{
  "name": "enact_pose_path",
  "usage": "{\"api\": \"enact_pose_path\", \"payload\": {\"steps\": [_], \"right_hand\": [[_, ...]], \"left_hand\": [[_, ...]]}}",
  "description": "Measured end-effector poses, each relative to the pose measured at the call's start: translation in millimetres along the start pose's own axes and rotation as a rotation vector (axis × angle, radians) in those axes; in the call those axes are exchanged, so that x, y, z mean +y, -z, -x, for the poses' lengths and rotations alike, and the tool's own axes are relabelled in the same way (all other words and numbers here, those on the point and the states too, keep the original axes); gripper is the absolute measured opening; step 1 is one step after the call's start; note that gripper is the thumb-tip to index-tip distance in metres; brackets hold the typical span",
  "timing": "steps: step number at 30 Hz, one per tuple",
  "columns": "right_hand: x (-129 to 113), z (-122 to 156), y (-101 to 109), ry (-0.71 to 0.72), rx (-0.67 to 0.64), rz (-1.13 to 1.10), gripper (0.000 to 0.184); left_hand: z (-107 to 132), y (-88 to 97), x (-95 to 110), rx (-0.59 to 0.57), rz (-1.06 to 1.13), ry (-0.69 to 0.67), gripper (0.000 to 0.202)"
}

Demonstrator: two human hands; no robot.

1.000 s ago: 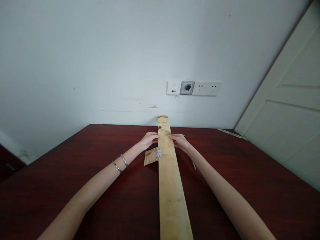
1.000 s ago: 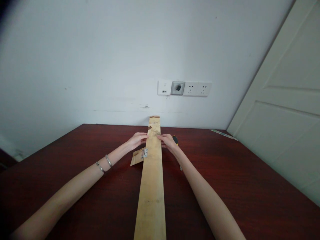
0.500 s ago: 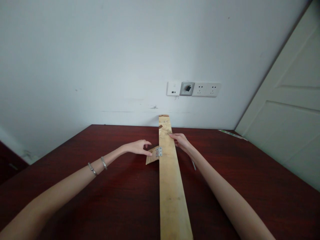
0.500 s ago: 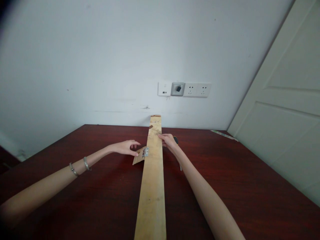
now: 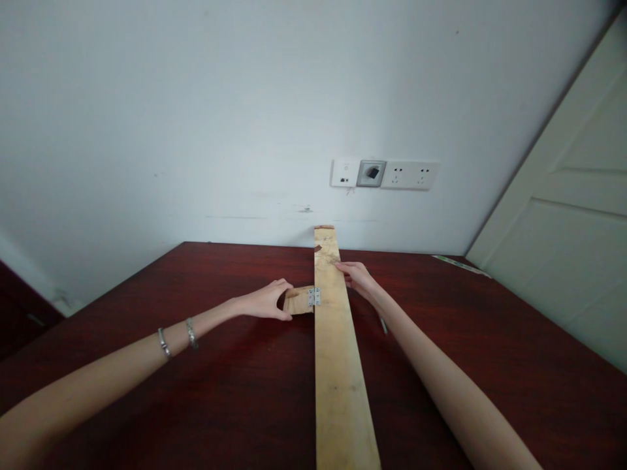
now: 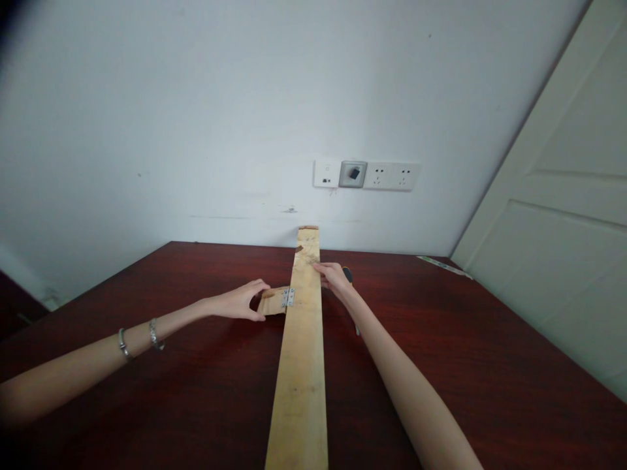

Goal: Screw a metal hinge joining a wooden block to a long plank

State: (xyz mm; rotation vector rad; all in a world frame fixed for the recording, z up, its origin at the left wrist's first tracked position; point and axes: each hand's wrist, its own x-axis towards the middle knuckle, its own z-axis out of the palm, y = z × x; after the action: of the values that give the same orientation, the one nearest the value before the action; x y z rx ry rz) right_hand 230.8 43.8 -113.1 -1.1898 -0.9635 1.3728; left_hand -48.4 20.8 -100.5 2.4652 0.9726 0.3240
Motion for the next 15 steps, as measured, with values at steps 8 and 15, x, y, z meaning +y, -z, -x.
{"api": "enact_pose_path", "payload": {"steps": [8,15], "right_hand": [[-1,4,0,0.004,-0.021,-0.004,0.008],[1,3,-1,0.013,-0.033,-0.009,0.01]], "left_hand": [[-3,48.0,30,0.112,0.095,-0.144,0.062],[-27,43.1,63,0.207,0.146,-0.247,0.074]]}}
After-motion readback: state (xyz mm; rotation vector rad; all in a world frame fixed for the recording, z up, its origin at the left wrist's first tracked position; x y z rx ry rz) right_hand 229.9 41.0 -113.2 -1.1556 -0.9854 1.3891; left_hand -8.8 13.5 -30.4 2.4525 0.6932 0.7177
